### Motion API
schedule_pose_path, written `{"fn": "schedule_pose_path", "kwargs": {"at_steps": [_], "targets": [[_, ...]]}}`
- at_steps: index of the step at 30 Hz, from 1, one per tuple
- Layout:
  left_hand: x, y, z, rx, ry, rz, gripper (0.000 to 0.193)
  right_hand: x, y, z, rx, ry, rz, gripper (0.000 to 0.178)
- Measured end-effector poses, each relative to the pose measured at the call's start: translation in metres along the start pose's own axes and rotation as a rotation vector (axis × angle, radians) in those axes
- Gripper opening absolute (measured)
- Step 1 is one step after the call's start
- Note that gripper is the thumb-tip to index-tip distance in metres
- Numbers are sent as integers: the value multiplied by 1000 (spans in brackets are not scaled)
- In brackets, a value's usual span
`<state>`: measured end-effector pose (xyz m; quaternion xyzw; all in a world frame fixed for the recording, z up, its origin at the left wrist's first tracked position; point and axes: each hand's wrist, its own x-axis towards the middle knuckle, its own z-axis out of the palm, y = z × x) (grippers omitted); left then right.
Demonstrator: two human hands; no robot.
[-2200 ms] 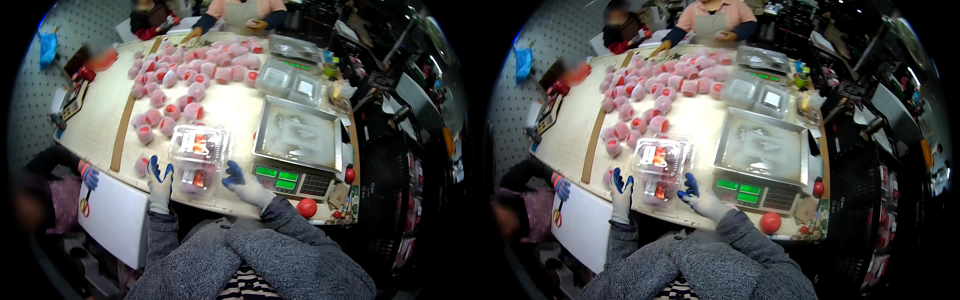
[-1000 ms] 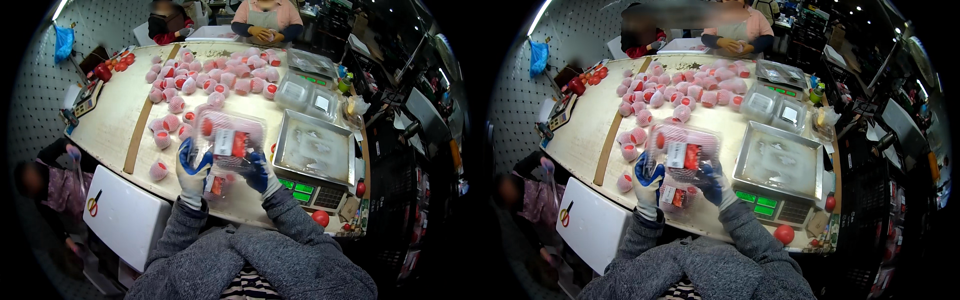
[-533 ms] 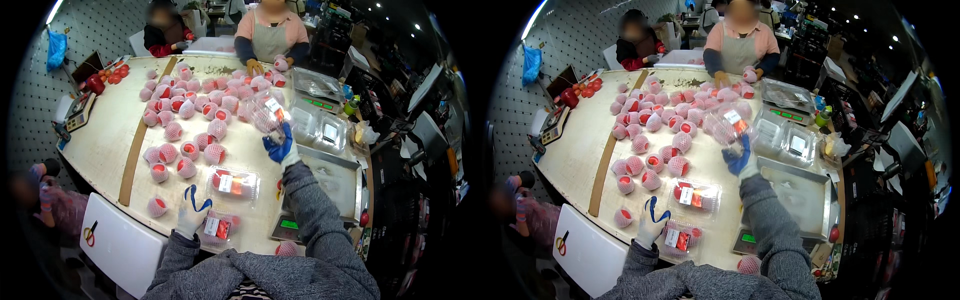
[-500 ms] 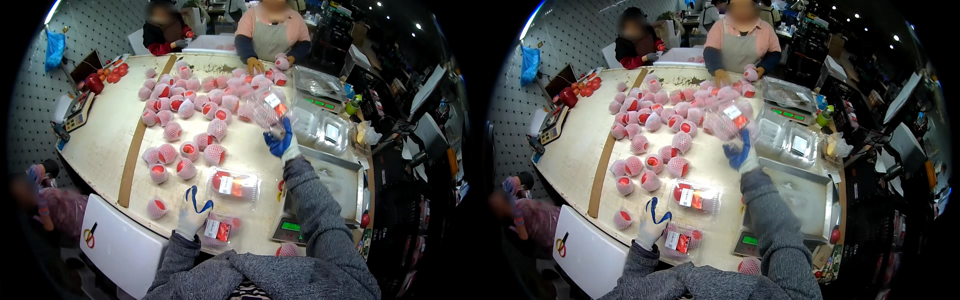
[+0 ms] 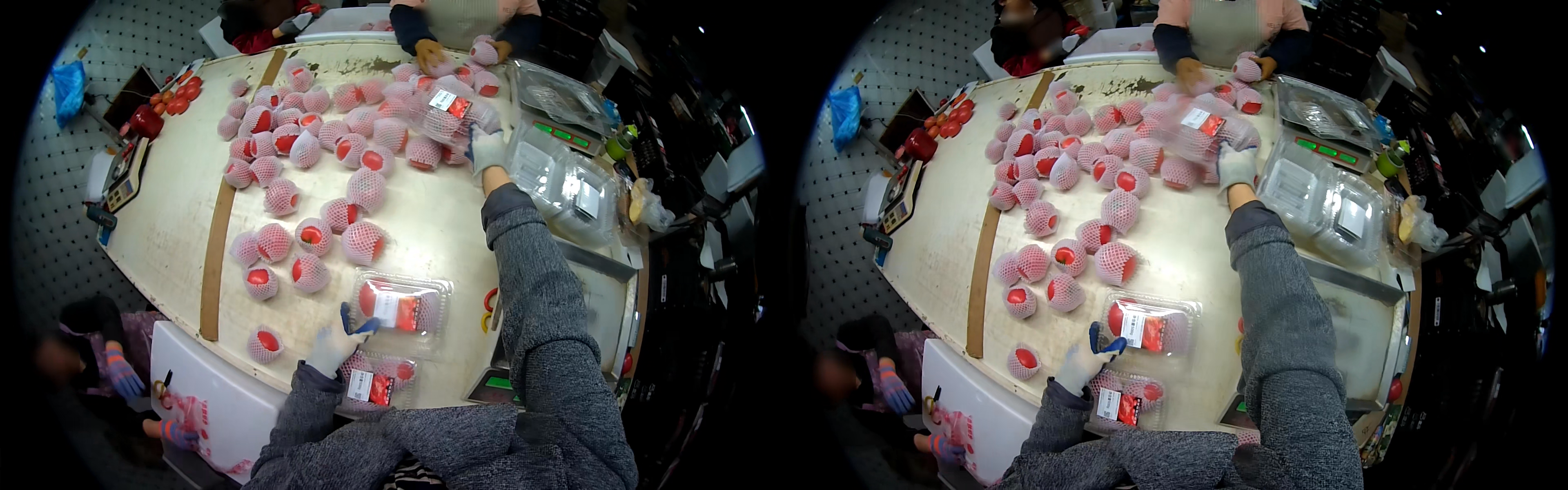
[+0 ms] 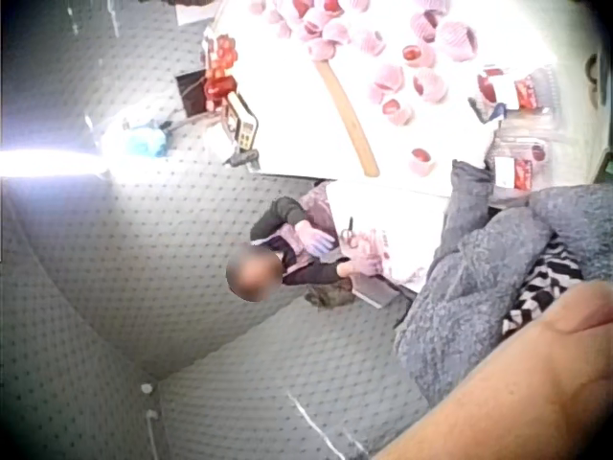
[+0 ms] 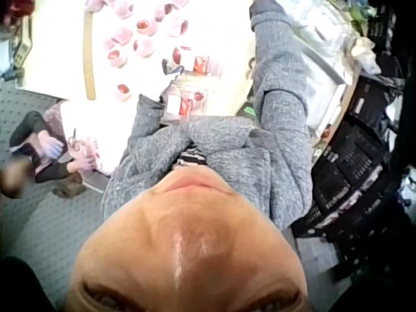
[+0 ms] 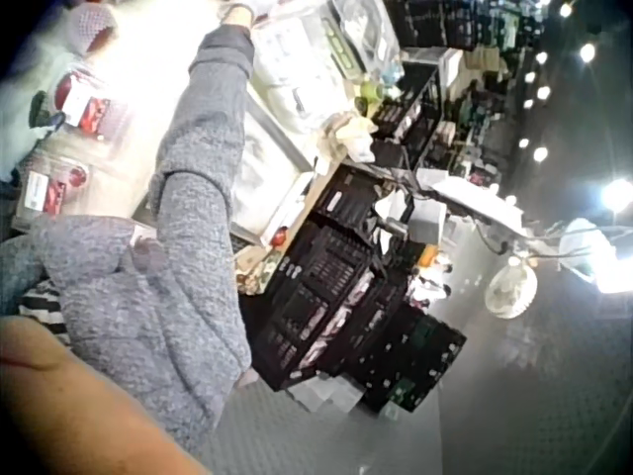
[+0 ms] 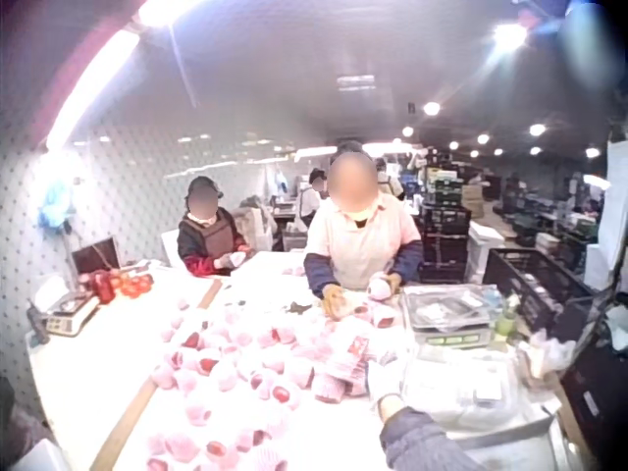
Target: The person packs individually wrapped red fruit into clear plastic containers on a workbench. They place the fruit into containers, weigh them on a digital scale, and then transfer the filled containers into black crates. The person also handles loose wrapped fruit and empty containers throughout the process.
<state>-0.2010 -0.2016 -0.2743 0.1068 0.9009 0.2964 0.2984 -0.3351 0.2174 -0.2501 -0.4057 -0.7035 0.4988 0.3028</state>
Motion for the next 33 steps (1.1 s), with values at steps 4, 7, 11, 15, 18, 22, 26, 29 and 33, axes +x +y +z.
{"fn": "schedule_pose_path", "kwargs": {"at_steps": [4, 7, 11, 15, 18, 22, 26, 29, 33], "targets": [[9, 12, -8, -226, -114, -39, 46, -96, -39, -48, -545, -46, -477, 68], [26, -11, 9, -594, -58, 123, 30, -173, -20, -81, -735, -857, -264, 73], [26, 3, -2, -628, -137, 4, 28, -248, 1, -87, -955, -980, -14, 79], [27, 26, -13, -623, -203, 93, 32, -229, 91, -80, -836, -1010, -751, 59], [17, 38, -33, -1061, -170, 114, 24, -251, 33, -93, -210, -912, -370, 52], [10, 49, -60, -1424, -203, 445, 11, -269, -19, -112, 673, -525, 259, 52], [-11, 74, -58, -1597, -140, 630, 17, -277, -74, -141, 822, -734, 143, 72], [-17, 94, -61, -1414, -145, 776, 32, -266, -56, -150, 1095, -855, 292, 48], [-36, 91, -71, -1231, -181, 783, 49, -215, -45, -135, 1322, -875, 464, 45]]}}
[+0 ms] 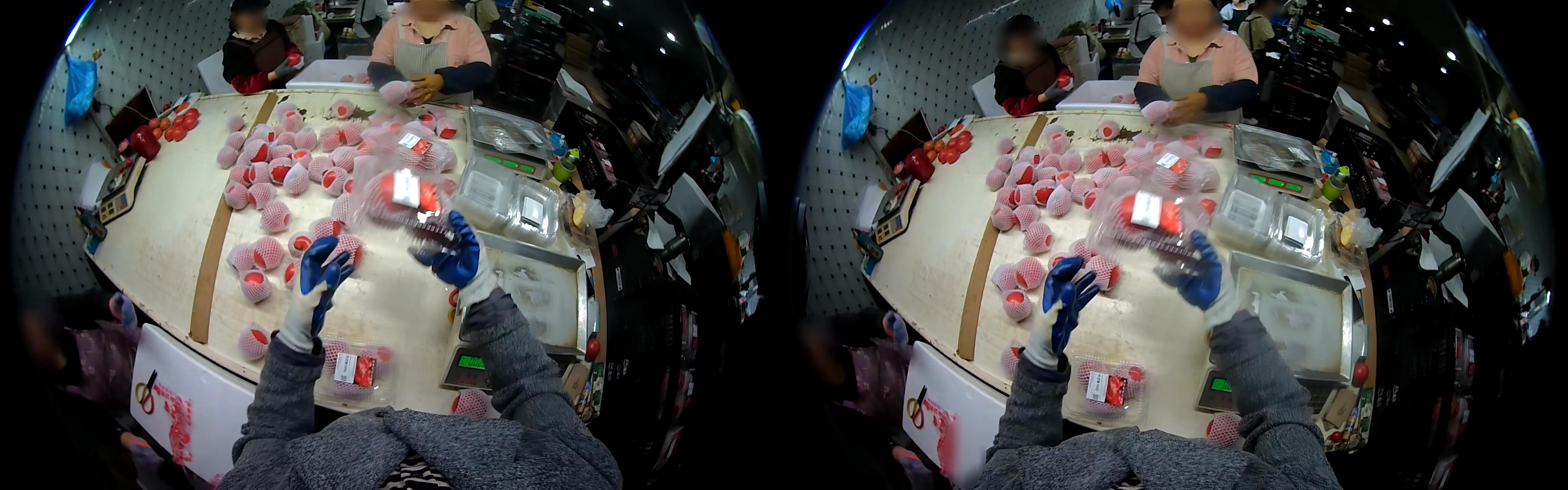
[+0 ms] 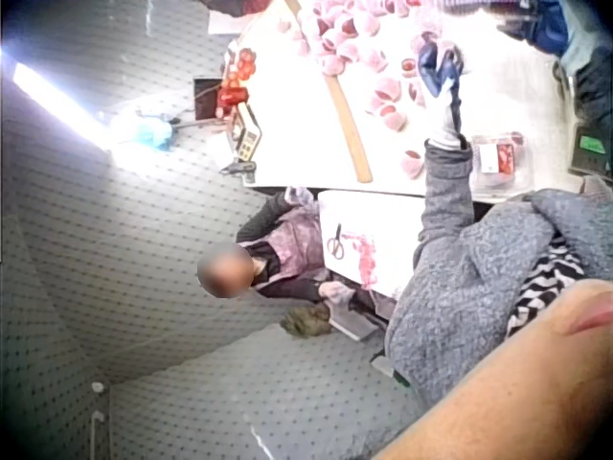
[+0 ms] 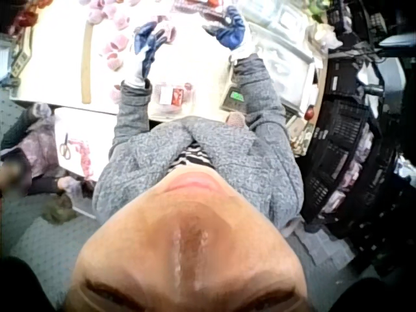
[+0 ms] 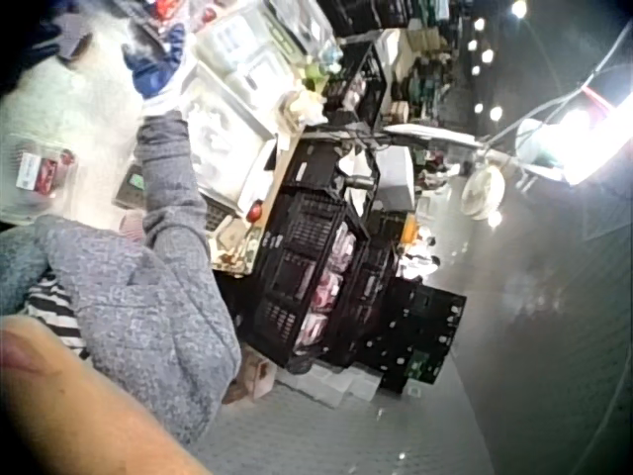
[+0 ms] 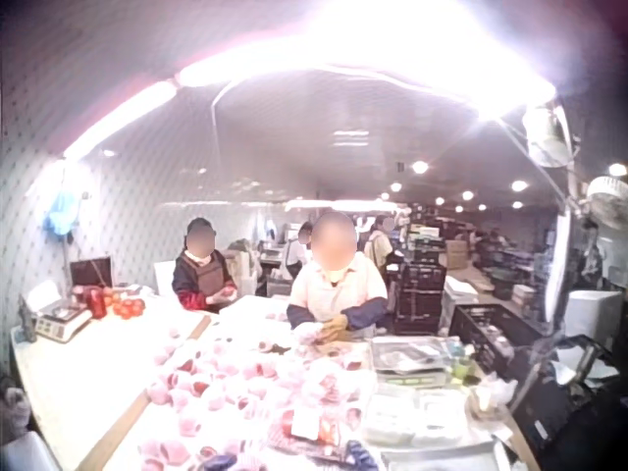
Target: The person packs individually wrapped red fruit into clear plastic containers on a workbench. They place the fruit into containers, weigh them on a digital scale, and then transfer the filled containers into black crates. The person also handles loose wrapped fruit and empty containers throughout the process.
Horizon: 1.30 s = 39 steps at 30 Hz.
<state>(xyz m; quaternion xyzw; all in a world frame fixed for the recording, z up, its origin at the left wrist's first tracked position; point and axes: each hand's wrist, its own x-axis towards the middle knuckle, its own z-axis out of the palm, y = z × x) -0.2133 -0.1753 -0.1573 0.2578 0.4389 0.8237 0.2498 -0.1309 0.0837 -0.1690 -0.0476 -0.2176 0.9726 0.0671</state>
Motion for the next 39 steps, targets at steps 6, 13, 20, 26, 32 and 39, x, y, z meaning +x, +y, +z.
{"fn": "schedule_pose_path", "kwargs": {"at_steps": [6, 13, 20, 26, 32, 39], "targets": [[-99, -17, -55, 1037, 379, -137, 74, 116, -74, -20, -181, 164, -127, 47], [-167, -23, -44, 1312, 335, -686, 89, 251, -147, -141, -1497, 413, -719, 68], [-190, -59, -63, 1020, 405, -835, 80, 175, -92, -33, -1831, 800, -969, 53], [-187, -73, -72, 1157, 407, -548, 67, -20, 40, -1, -2114, -326, 435, 46], [-194, -88, -87, 187, 553, -450, 37, -102, 140, -12, -1878, 141, 690, 91], [-165, -56, -50, -374, 394, -405, 21, -114, 120, -5, -910, 346, 1, 83]]}}
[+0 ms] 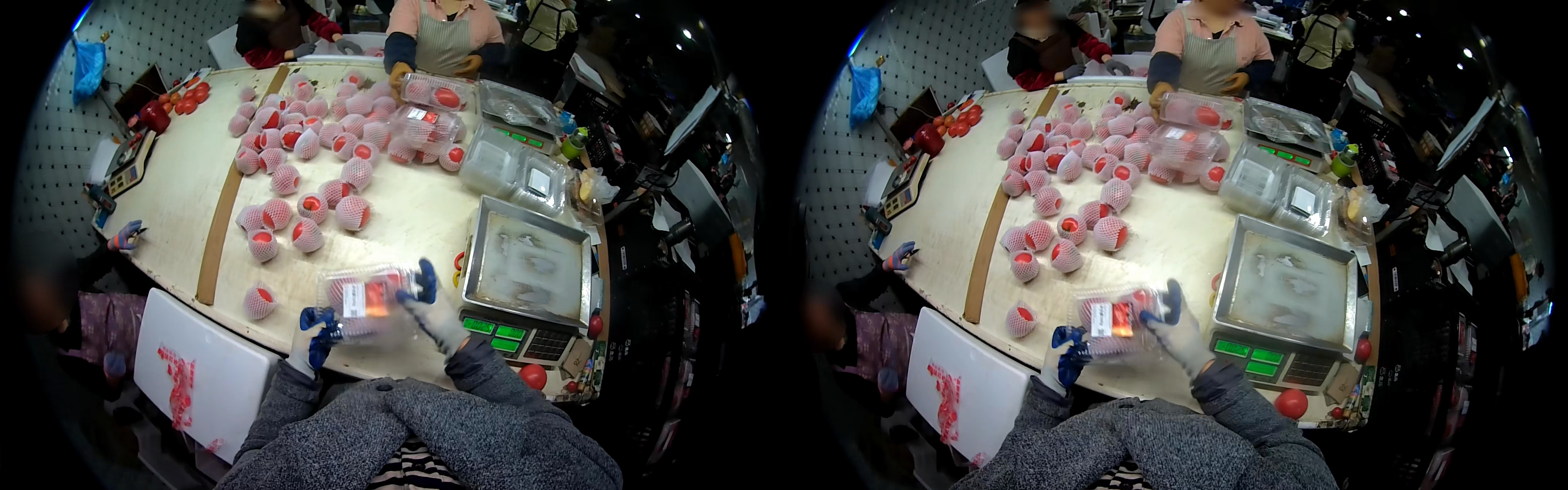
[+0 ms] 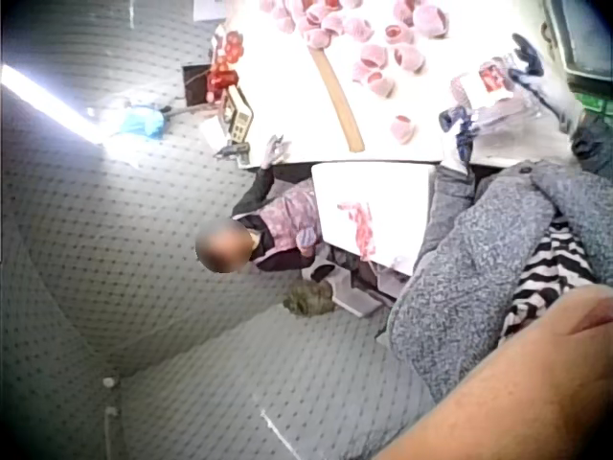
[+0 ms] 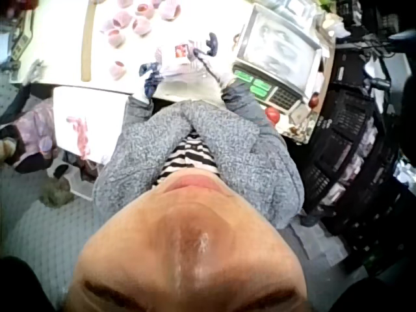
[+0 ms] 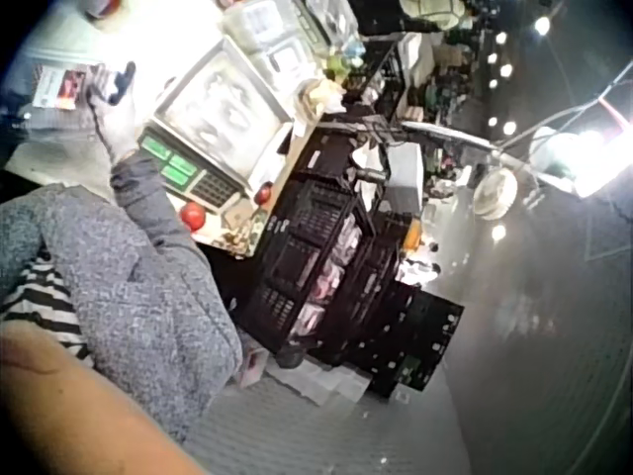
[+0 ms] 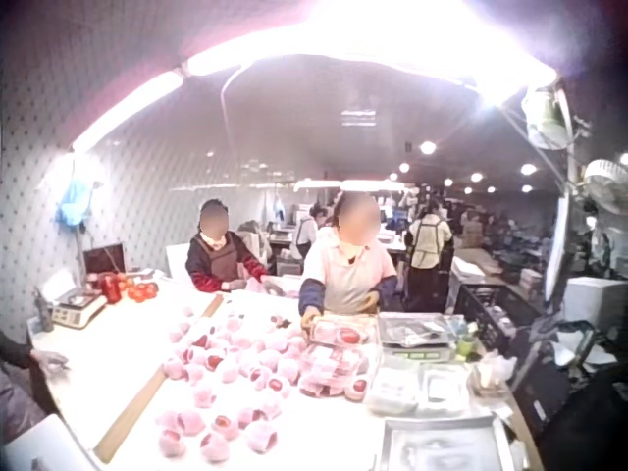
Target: The person packs individually wrapped red fruit into clear plastic containers on a workbench. They place the fruit into containers, weigh them on a digital scale, and then transfer the filled containers into black crates. The person also handles loose wrapped fruit and empty containers throughout the process.
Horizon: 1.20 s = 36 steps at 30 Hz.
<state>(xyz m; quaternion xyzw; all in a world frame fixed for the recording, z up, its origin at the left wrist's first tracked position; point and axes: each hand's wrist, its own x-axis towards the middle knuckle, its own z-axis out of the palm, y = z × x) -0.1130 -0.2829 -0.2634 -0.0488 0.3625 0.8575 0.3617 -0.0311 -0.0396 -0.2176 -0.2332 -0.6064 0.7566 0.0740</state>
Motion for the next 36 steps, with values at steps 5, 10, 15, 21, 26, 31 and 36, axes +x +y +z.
{"fn": "schedule_pose_path", "kwargs": {"at_steps": [5, 10, 15, 21, 26, 31, 36], "targets": [[45, 8, 50, 178, -153, 191, 29, 12, -69, -18, 64, 9, -285, 71], [113, 49, 101, -23, -246, 152, 42, 3, -135, -74, 57, 151, -426, 44], [231, 88, 170, 53, -252, 179, 25, 18, -122, -135, -57, 283, -242, 39], [363, 99, 251, 470, 23, 240, 41, 86, -94, -204, -743, 480, -310, 49], [436, 90, 259, 622, 73, 113, 41, 150, -111, -233, -1480, 462, -313, 56], [454, 102, 255, 1859, 193, 994, 64, 208, -98, -249, -1828, 177, -209, 47], [382, 112, 231, 1368, 82, 913, 57, 230, -99, -251, -1796, 222, -153, 26]]}}
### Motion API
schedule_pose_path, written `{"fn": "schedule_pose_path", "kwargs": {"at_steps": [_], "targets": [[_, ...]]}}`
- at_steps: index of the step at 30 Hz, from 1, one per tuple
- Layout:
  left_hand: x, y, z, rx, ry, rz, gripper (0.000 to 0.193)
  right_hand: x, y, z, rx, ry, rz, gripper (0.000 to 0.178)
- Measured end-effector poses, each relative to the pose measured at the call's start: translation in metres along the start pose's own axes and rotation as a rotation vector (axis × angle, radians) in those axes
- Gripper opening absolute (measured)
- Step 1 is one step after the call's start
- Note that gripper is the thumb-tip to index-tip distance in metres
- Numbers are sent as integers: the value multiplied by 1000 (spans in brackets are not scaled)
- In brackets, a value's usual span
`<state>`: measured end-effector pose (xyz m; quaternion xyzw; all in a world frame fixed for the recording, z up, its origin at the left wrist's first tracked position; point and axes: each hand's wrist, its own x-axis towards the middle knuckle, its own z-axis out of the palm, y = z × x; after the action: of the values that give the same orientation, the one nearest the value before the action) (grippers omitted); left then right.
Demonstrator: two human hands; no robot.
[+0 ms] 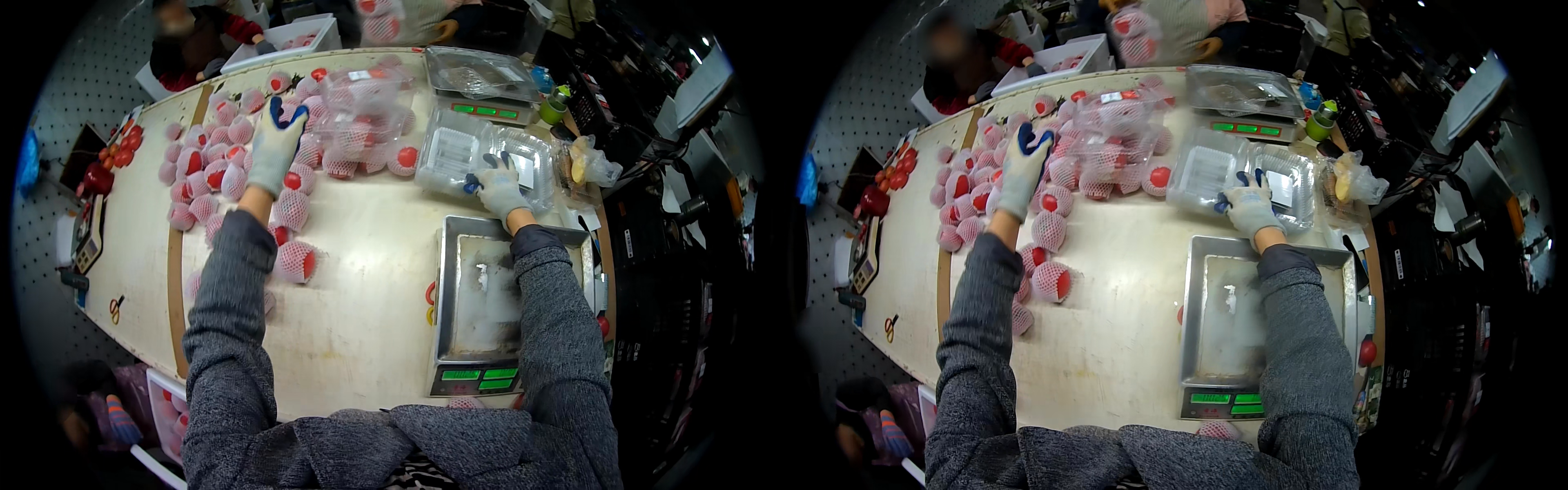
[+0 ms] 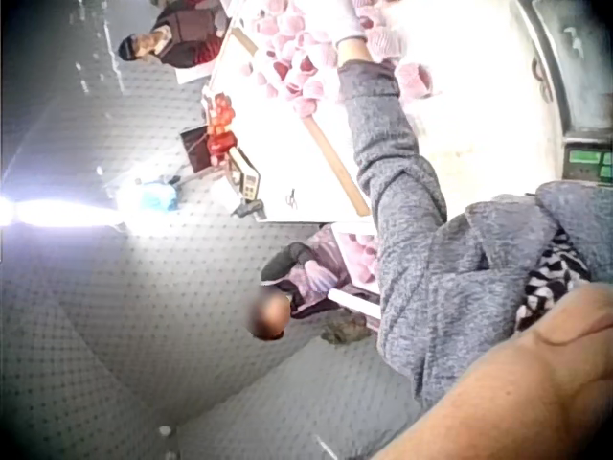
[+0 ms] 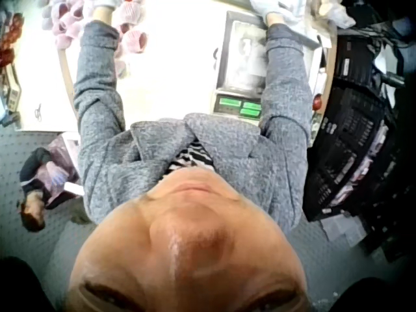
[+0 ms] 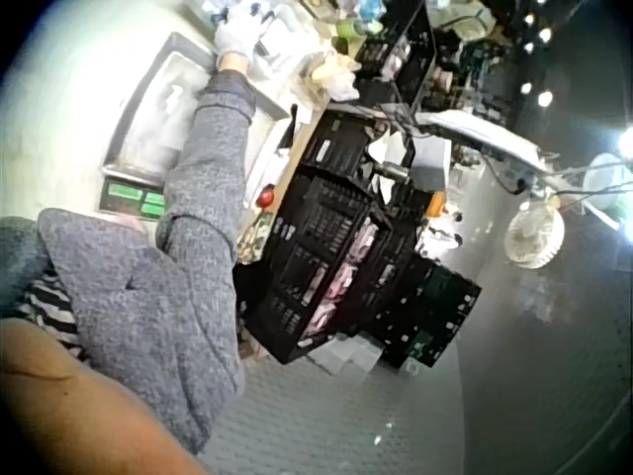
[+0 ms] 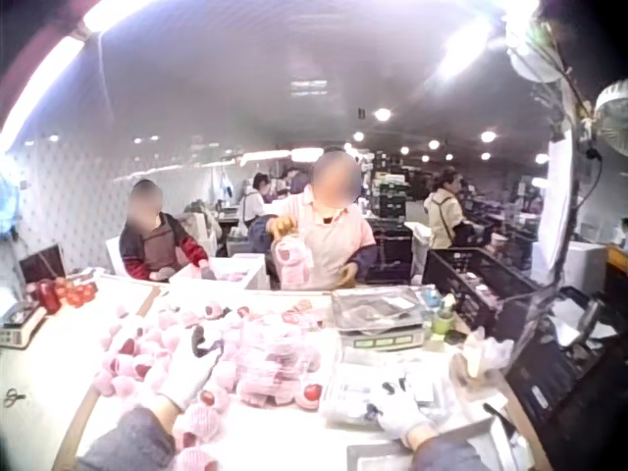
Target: The person packs individually wrapped red fruit into clear plastic containers on a workbench. They place the fruit into containers, weigh them on a digital scale, and then transfer the filled containers into black crates. The person also handles loose wrapped fruit and empty containers throughout the process.
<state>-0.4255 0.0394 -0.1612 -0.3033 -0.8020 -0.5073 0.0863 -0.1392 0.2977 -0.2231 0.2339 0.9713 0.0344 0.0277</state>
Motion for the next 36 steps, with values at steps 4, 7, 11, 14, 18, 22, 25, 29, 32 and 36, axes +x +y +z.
{"fn": "schedule_pose_path", "kwargs": {"at_steps": [4, 7, 11, 14, 18, 22, 25, 29, 32, 36], "targets": [[-101, -27, -45, -369, 3, -154, 49, 10, 16, 22, 285, 148, 161, 30], [-194, -39, -79, -444, -13, -404, 46, 16, 20, 24, 309, 48, 141, 31], [-310, -25, -102, -478, 113, -646, 43, 4, 13, 25, 219, 125, -52, 30], [-367, -7, -92, -544, 38, -791, 43, 9, 21, 34, 158, 122, 0, 28], [-418, -15, -74, -219, -182, -572, 38, 7, 6, 27, 180, 159, 72, 28], [-421, -12, -65, 30, -96, -357, 27, 26, 17, 42, 333, 237, 139, 26], [-427, -14, -58, 72, -25, -345, 25, 40, 52, 67, 800, 424, 348, 27], [-424, -13, -54, 98, -48, -280, 23, -7, 78, 15, 787, 773, 173, 22], [-420, -9, -56, 150, -21, -207, 24, -66, 61, -53, 682, 451, -87, 22], [-424, -10, -61, 181, -28, -247, 24, -186, -20, -114, 161, 227, -449, 16]]}}
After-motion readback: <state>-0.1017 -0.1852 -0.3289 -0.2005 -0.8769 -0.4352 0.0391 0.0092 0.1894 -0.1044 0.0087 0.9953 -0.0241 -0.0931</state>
